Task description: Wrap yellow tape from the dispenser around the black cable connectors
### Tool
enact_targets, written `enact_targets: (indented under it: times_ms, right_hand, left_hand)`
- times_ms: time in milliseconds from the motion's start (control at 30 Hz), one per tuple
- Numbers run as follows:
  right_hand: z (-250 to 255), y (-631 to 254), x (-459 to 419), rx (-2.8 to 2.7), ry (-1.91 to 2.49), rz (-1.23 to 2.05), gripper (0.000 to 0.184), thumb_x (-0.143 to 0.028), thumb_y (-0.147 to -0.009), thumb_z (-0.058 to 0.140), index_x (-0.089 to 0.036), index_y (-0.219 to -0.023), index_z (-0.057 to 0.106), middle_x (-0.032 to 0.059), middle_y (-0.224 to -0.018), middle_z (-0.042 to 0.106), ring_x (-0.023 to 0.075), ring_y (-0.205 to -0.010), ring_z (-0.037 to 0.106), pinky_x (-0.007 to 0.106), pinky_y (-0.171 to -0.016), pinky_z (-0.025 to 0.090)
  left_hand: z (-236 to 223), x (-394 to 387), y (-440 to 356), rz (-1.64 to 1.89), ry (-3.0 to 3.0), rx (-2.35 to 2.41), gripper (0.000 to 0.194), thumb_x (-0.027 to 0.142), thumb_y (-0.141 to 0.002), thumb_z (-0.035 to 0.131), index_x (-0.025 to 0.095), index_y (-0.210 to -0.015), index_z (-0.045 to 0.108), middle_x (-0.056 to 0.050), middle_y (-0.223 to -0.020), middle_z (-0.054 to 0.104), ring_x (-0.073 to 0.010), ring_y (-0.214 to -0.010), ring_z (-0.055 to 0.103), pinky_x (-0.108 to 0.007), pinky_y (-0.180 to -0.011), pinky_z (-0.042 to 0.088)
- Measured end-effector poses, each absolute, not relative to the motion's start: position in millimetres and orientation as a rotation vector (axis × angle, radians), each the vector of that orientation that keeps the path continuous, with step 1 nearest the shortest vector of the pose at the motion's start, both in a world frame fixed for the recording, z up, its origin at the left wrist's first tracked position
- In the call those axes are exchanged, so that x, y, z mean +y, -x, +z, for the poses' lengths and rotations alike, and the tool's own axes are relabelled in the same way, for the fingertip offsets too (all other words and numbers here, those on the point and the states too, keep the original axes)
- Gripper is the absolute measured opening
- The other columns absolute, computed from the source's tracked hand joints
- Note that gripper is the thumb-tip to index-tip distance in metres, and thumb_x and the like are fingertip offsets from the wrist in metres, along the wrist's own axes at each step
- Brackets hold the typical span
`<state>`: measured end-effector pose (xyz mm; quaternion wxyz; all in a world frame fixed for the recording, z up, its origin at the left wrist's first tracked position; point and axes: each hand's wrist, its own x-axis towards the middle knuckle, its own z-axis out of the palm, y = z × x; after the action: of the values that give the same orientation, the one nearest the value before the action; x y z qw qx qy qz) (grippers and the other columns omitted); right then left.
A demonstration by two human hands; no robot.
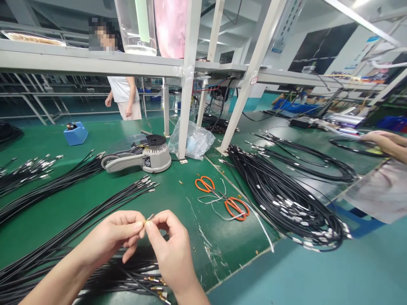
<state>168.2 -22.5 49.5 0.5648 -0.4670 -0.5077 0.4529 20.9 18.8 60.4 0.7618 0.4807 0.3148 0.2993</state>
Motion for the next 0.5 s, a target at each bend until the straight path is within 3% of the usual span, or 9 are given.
enact_targets:
  times_ms: [133, 300, 500]
  right_hand:
    - [46, -172, -20, -1.189, 0.987, 1.192, 0.008, -0.024, -0.078, 0.066, -0.02, -0.078, 0.059, -0.0025, -0.073, 0.055, 0.0126, -0.068, 0.052, 0.024, -0.064, 0.042]
    - [39, -171, -13, -1.3, 0.812, 1.106, 0.011, -0.023, -0.079, 0.064, -0.02, -0.07, 0.061, -0.0021, -0.073, 0.052, 0.0126, -0.07, 0.05, 0.024, -0.067, 0.041]
    - [38, -192, -4, -1.209, 0.996, 1.261, 0.01, -0.028, -0.081, 0.061, -0.019, -0.082, 0.065, 0.0004, -0.077, 0.06, 0.0139, -0.072, 0.054, 0.026, -0.069, 0.043]
  left_hand:
    - [59, 21, -18, 0.571, -0.987, 0.594, 0.027, 0.036, -0.068, 0.069, 0.011, -0.059, 0.062, 0.006, -0.041, 0.043, -0.0036, -0.031, 0.035, -0.016, -0.032, 0.031]
    - [52, 24, -18, 0.485, -0.938, 0.547, 0.031, 0.041, -0.064, 0.071, 0.012, -0.058, 0.061, 0.008, -0.037, 0.035, -0.0038, -0.029, 0.027, -0.019, -0.03, 0.032]
    - [60, 16, -30, 0.68, -1.404, 0.991, 0.024, 0.037, -0.079, 0.057, 0.016, -0.067, 0.057, 0.005, -0.052, 0.047, -0.0065, -0.041, 0.039, -0.019, -0.041, 0.031]
